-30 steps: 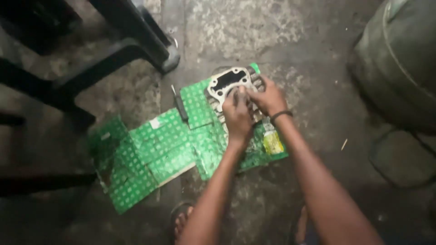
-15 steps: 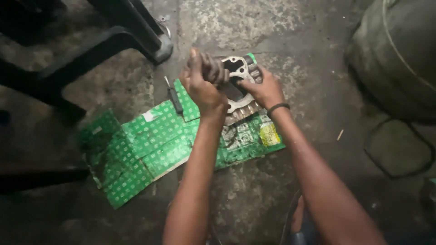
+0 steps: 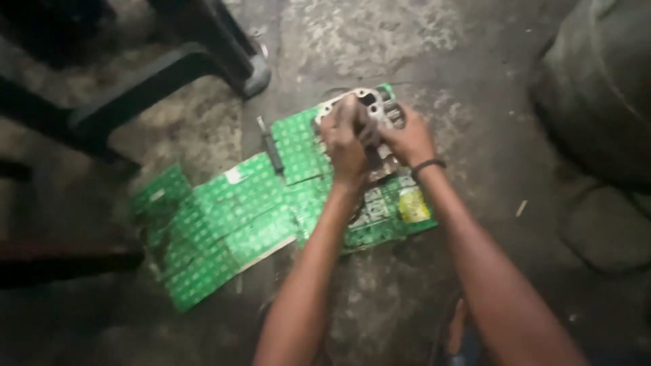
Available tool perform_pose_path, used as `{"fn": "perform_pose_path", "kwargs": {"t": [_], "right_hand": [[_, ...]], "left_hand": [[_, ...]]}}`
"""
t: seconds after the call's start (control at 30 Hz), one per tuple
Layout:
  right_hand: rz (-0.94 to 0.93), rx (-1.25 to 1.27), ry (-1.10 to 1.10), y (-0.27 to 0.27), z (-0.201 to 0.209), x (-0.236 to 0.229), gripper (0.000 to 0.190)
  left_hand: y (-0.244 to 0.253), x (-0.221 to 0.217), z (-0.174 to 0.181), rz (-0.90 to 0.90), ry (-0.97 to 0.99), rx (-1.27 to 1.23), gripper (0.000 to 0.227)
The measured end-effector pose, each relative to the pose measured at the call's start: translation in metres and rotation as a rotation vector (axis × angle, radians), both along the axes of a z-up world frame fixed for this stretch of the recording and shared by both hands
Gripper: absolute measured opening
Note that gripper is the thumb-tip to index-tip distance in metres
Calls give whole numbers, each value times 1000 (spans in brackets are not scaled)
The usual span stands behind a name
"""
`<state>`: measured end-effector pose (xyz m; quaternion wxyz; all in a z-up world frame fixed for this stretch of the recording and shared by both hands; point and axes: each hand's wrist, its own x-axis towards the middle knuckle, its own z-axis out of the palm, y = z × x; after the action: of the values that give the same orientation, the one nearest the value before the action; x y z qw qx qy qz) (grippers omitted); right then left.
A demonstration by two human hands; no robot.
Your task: Cleaning the surface of a motorcycle cylinder block using a scraper.
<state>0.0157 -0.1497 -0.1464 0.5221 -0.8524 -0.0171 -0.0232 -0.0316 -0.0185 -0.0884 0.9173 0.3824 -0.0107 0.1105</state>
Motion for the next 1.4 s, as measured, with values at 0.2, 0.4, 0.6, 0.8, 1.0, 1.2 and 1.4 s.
{"fn": "perform_pose_path", "kwargs": {"t": [0.2, 0.4, 0.6, 0.8, 1.0, 1.2, 1.4], "right_hand": [[-53, -68, 82, -1, 6, -9, 51], [-56, -29, 64, 4, 21, -18, 50], [-85, -201, -145, -17, -34, -10, 63], [-74, -32, 92, 8, 7, -2, 55], [-84, -22, 85, 6, 21, -15, 51], [-124, -102, 80, -8, -6, -15, 52], [-95, -69, 117, 3, 8, -12, 49]], "left_hand": [[-1, -3, -6, 2, 30, 103, 37], [12, -11, 46, 168, -5, 148, 43], [22, 9, -20, 360, -17, 382, 28], [0, 0, 4, -19, 139, 55, 29], [13, -4, 48, 103, -2, 24, 41], [-8, -8, 19, 155, 52, 337, 35], [-7, -12, -36, 260, -34, 793, 34]]}}
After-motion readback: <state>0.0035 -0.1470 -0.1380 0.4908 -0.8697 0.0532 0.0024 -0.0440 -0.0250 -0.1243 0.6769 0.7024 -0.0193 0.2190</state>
